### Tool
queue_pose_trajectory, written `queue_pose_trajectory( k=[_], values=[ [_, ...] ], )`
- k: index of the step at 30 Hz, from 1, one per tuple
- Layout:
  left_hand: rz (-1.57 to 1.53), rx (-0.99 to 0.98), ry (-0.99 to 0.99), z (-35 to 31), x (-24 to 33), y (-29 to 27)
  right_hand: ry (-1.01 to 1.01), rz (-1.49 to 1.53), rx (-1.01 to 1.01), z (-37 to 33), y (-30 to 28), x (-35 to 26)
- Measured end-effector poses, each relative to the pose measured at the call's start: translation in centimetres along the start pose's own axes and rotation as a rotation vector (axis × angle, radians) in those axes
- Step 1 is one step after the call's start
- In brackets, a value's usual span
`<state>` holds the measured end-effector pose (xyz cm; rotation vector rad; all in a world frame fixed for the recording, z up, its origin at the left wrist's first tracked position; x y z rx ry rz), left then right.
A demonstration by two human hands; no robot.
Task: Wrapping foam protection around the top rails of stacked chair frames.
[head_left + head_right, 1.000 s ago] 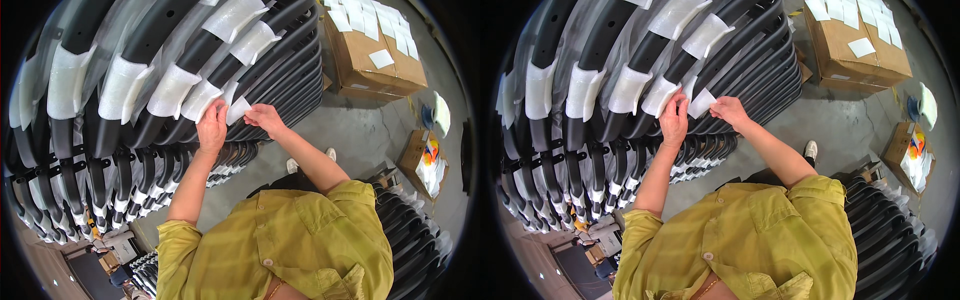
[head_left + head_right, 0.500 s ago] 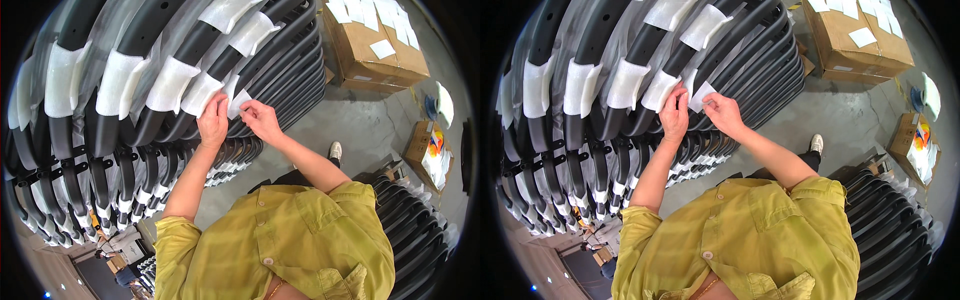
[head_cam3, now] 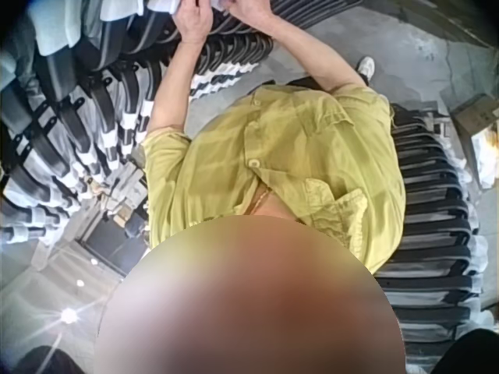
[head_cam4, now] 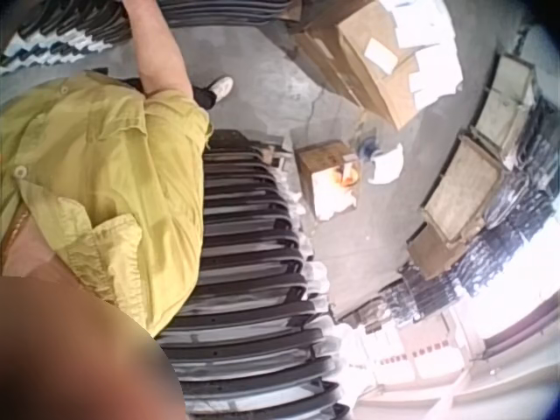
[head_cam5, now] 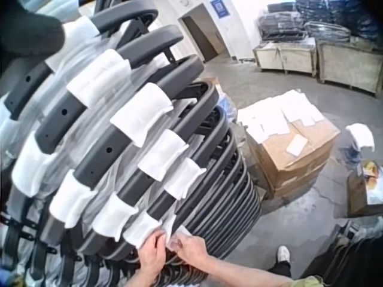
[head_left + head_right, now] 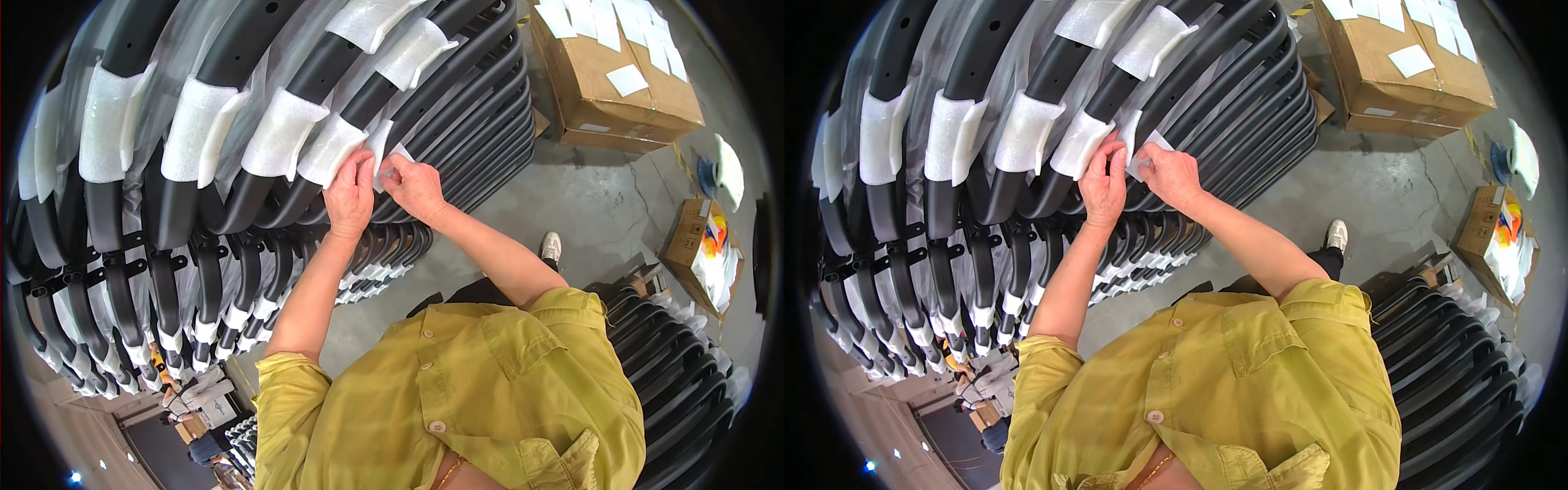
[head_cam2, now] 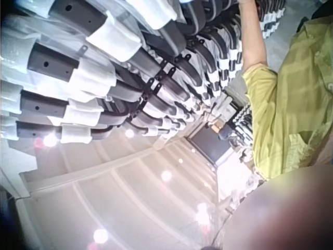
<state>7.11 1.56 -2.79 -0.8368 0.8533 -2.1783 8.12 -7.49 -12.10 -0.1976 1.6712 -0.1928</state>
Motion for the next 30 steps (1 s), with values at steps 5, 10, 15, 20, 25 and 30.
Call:
queue_pose_trajectory(
  k=[5,10,15,20,25,30],
  values=[
    [-0.004,-0.008,-0.018,0.0,-0.1,0.2,-0.117,-0.1,0.06,0.0,0.6,-0.1],
    [-0.004,-0.012,-0.026,-0.1,-0.3,0.2,-0.14,-0.177,0.017,0.4,1.1,-0.4],
    [0.006,-0.015,-0.003,-0.1,-0.1,0.2,-0.111,-0.204,0.014,-0.1,1.2,-0.2],
    [-0.002,-0.04,-0.027,-0.4,-0.6,0.4,0.141,0.316,-0.019,-2.8,1.6,3.9],
    [-0.031,-0.019,-0.026,-0.3,-0.6,0.5,0.288,0.424,-0.105,-4.8,3.9,4.6],
    [-0.019,-0.016,-0.038,0.0,-0.3,0.4,0.199,0.204,0.03,-4.4,1.8,3.5]
  ],
)
Point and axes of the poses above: each hand's wrist, its own z-axis towards the middle knuckle, its own y-axis out of the palm, x = y × z, the point moved 6 cm from there along z, towards the middle knuckle, and after that the axes turned 12 degrees about y, right-handed, at the moved point
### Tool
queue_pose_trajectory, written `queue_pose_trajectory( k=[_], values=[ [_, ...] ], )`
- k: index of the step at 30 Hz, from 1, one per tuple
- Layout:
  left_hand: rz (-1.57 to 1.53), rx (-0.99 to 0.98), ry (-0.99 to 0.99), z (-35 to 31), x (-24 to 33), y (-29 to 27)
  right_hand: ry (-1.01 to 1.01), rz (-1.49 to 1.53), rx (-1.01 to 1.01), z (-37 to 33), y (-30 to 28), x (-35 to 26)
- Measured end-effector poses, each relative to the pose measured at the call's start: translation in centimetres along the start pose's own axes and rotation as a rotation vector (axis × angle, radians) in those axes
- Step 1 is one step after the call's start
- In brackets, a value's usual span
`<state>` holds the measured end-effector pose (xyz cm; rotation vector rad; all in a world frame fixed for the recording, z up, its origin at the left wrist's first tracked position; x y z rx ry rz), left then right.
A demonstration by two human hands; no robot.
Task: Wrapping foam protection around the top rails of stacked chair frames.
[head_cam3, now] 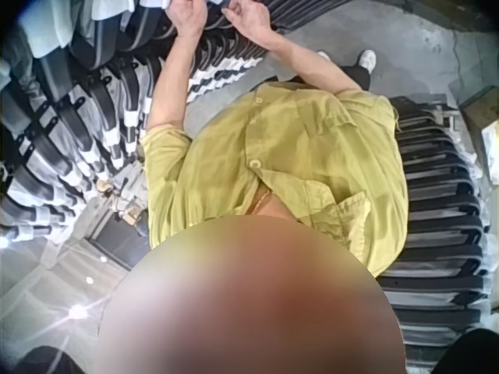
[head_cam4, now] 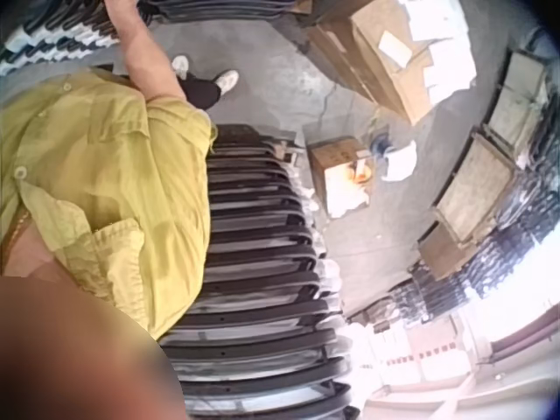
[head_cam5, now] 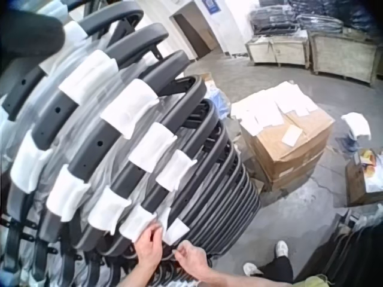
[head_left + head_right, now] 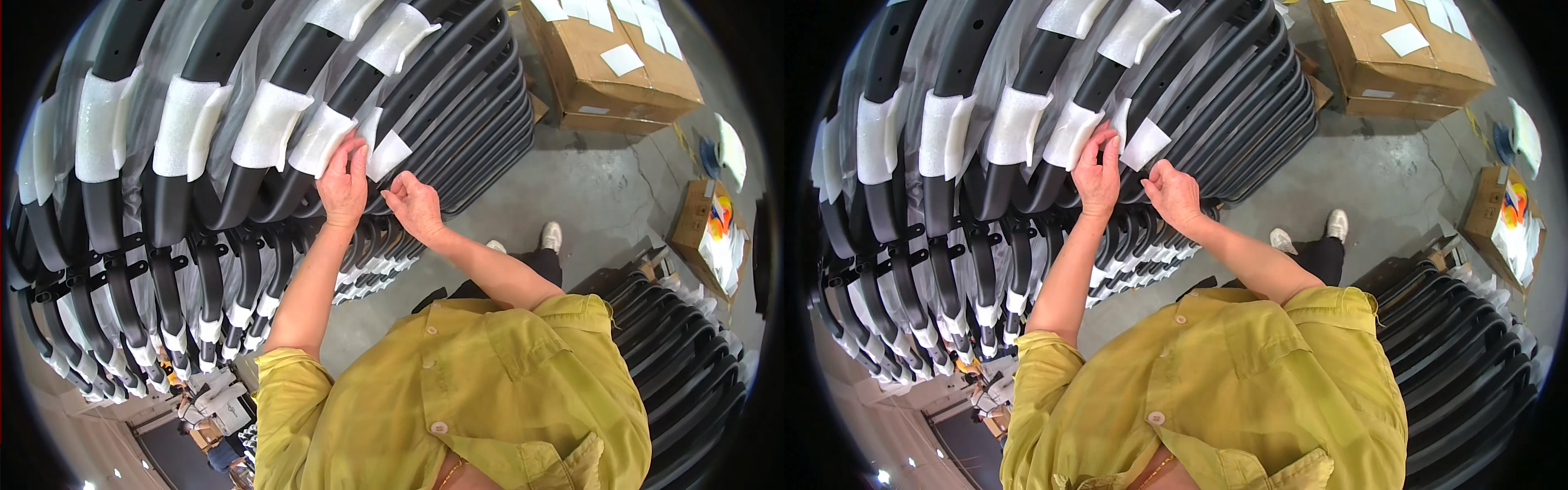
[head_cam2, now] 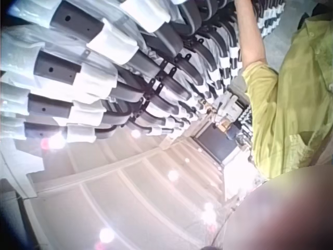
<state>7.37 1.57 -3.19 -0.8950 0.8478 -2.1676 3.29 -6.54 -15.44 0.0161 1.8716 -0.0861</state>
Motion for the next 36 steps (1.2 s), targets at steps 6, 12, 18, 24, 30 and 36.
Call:
queue_pose_trajectory(
  k=[6,12,18,24,30,36],
  values=[
    [-0.066,0.013,-0.041,-0.2,-1.1,-0.1,-0.255,-0.063,0.066,0.0,-0.6,-2.4],
    [-0.067,0.026,0.008,-0.1,-0.9,0.1,-0.386,-0.237,0.146,-0.5,0.6,-3.6],
    [-0.114,-0.025,0.0,0.1,-0.8,0.6,-0.426,-0.195,0.42,-0.9,1.1,-2.6],
    [-0.163,-0.04,0.089,0.2,-1.4,0.6,-0.512,-0.289,0.64,-2.4,2.1,-2.8],
    [-0.209,-0.082,0.077,0.2,-1.3,0.5,-0.536,-0.301,0.743,-3.3,2.8,-2.4],
    [-0.124,-0.187,0.347,-0.5,-0.8,-0.9,-0.465,-0.149,0.785,-3.7,1.7,-1.1]
  ],
)
Point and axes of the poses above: each hand's wrist, its own z-axis towards the middle knuckle, its own y-axis out of the palm, x = y × z, the point moved 6 cm from there along z, towards the middle knuckle, and after that the axes turned 12 degrees about y, right-handed, at the moved point
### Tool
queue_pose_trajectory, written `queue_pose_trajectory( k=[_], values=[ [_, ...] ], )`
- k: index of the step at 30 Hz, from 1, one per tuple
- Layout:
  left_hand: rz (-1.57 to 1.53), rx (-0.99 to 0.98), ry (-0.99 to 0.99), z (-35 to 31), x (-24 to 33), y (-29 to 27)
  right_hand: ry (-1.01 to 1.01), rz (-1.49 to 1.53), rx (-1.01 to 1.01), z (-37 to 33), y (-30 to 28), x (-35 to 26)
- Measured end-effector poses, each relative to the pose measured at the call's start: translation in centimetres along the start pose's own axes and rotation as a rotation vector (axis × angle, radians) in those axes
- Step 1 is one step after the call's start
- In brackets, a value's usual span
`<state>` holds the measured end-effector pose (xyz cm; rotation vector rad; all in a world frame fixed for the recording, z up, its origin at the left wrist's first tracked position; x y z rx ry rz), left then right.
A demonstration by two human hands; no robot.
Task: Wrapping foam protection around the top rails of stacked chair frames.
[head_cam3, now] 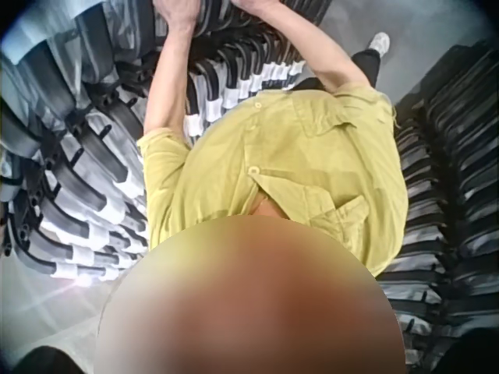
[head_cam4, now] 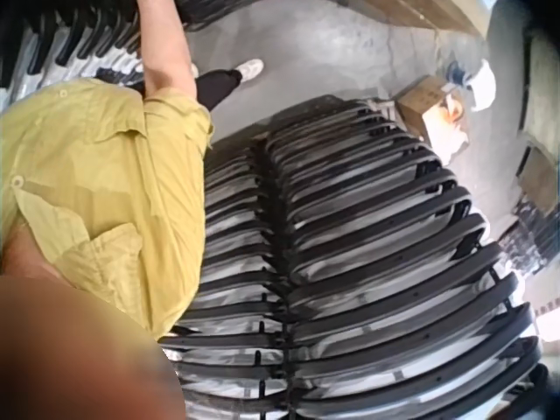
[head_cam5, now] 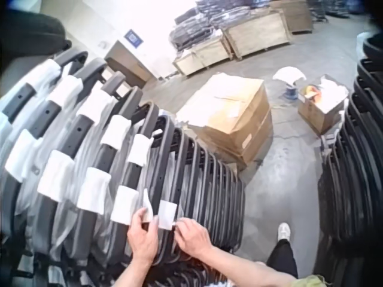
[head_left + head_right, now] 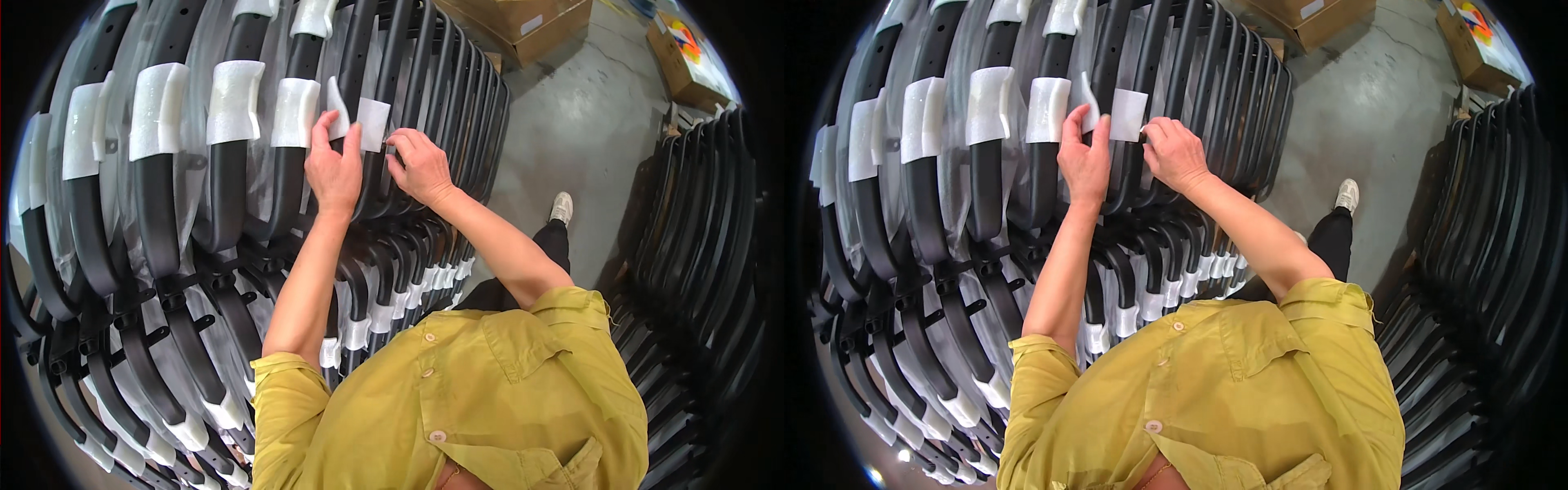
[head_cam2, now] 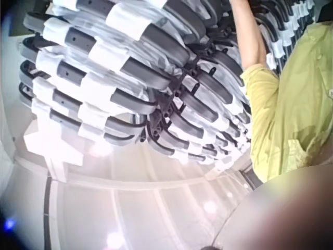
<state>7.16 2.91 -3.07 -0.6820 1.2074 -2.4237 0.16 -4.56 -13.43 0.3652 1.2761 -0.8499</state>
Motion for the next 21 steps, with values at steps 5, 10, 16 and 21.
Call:
queue_pose_trajectory(
  k=[5,10,16,21],
  values=[
    [0.126,-0.089,-0.101,0.1,0.9,0.0,0.119,0.084,0.03,0.4,-0.6,0.4],
    [0.177,-0.08,-0.085,0.2,0.2,0.1,0.142,0.168,0.015,1.2,0.2,0.4],
    [0.197,-0.11,-0.131,0.1,0.2,0.2,0.134,0.127,-0.019,-0.5,0.0,0.1],
    [0.202,-0.092,-0.108,0.2,0.4,0.1,0.048,0.061,0.024,-1.8,0.4,-0.9]
  ],
)
Point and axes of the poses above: each hand's wrist, its own z-axis towards the middle knuckle, its own y-axis out of the palm, x = y × z, the point moved 6 cm from there along z, towards the middle knuckle, and after that the axes turned 12 degrees about y, right-handed, at the moved point
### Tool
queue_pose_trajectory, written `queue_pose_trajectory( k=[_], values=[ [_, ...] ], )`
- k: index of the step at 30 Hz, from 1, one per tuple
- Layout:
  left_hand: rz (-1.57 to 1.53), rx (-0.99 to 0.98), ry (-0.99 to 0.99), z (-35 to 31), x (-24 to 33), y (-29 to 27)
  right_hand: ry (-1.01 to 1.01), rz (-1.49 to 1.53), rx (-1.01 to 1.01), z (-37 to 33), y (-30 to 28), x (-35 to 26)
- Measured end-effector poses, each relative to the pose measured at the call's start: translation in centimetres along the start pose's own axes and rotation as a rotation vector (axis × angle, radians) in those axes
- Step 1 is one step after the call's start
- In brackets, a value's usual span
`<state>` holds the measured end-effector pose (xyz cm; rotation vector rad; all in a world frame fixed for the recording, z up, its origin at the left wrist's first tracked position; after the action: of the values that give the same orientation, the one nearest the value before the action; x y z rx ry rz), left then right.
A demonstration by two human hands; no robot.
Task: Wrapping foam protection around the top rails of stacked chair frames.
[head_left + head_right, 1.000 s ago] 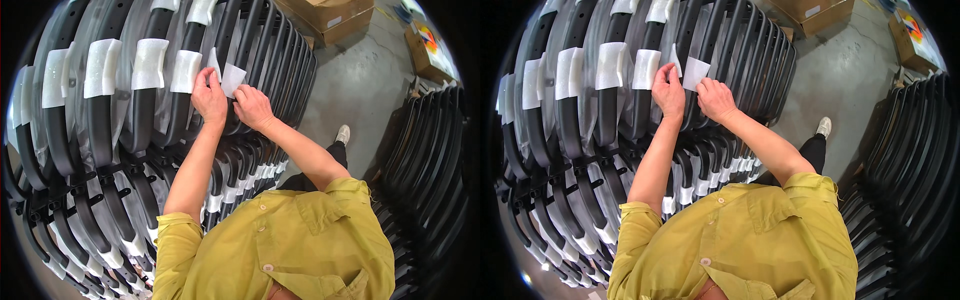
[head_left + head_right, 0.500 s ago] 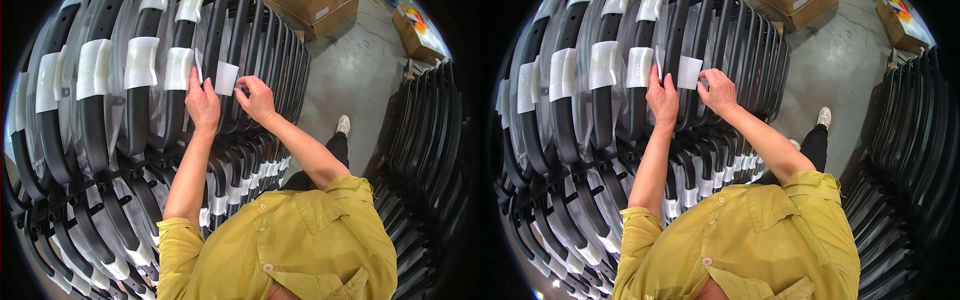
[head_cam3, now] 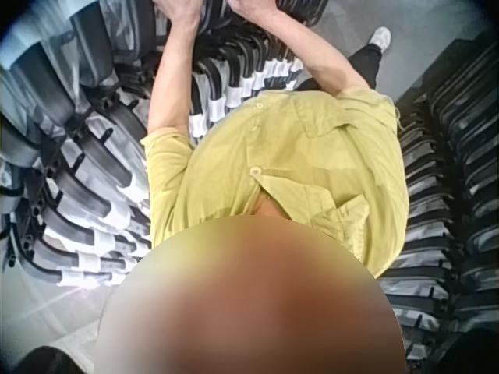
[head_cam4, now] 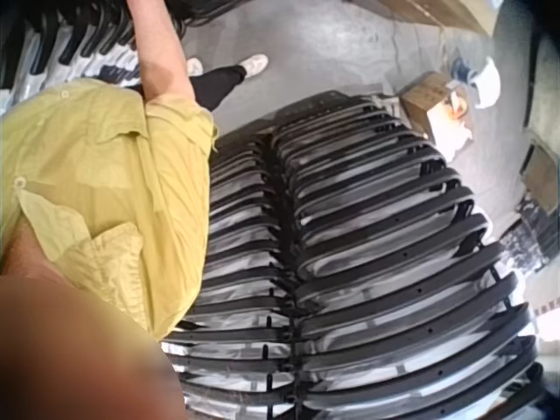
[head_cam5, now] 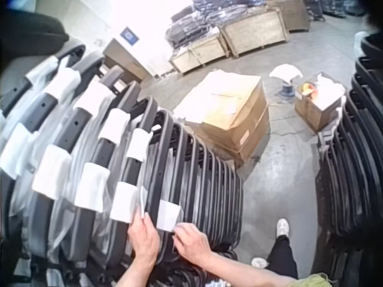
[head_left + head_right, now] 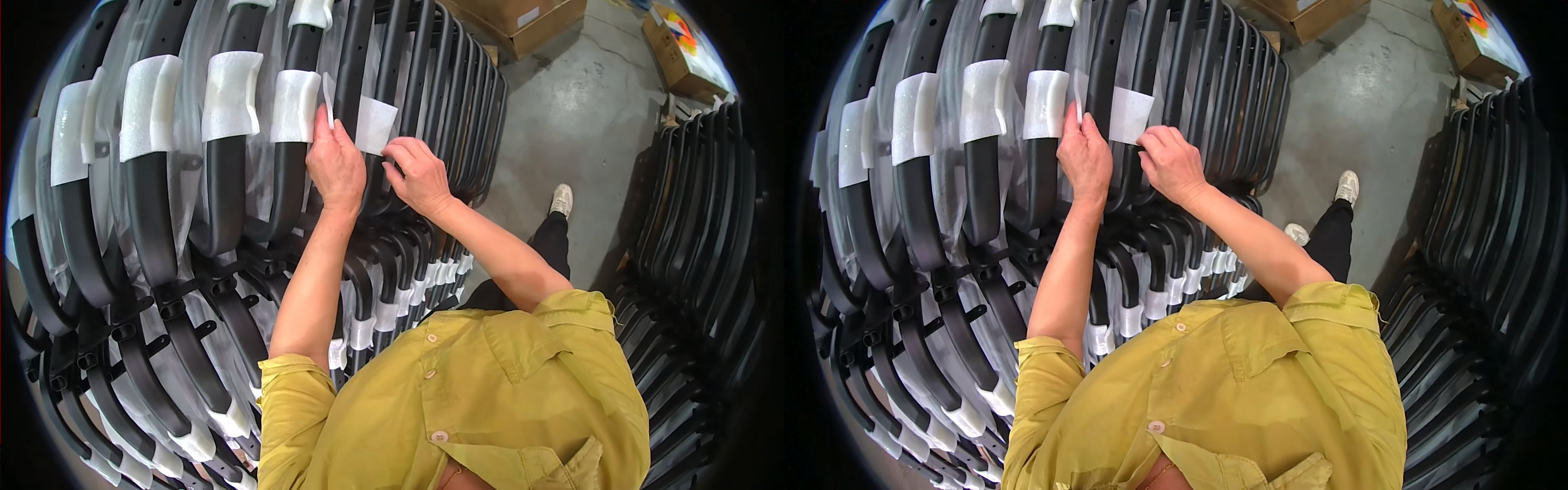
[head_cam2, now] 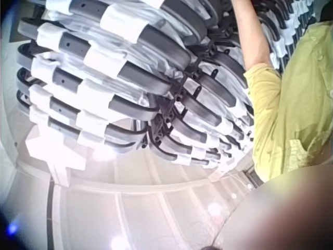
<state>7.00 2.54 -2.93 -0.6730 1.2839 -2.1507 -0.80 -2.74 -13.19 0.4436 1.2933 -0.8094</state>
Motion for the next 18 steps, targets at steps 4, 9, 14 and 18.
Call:
queue_pose_trajectory(
  k=[4,9,14,18],
  values=[
    [-0.002,-0.012,-0.031,0.0,0.0,0.2,-0.086,-0.089,0.015,1.0,0.6,-0.5],
    [-0.026,0.02,-0.006,0.1,0.2,0.0,-0.194,-0.178,0.069,1.0,1.2,-0.6],
    [-0.01,0.024,-0.014,0.0,0.0,0.1,-0.344,-0.303,0.086,0.7,1.8,-1.1],
    [-0.015,0.047,-0.004,-0.1,0.0,-0.2,-0.409,-0.386,0.047,0.4,2.4,-1.5]
  ],
)
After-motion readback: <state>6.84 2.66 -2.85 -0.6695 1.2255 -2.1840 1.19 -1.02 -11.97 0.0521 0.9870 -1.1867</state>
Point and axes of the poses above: each hand's wrist, its own z-axis towards the middle knuckle, its own y-axis out of the palm, x = y × z, the point moved 6 cm from there along z, towards the middle knuckle, and after that the axes turned 12 degrees about y, right-handed, at the moved point
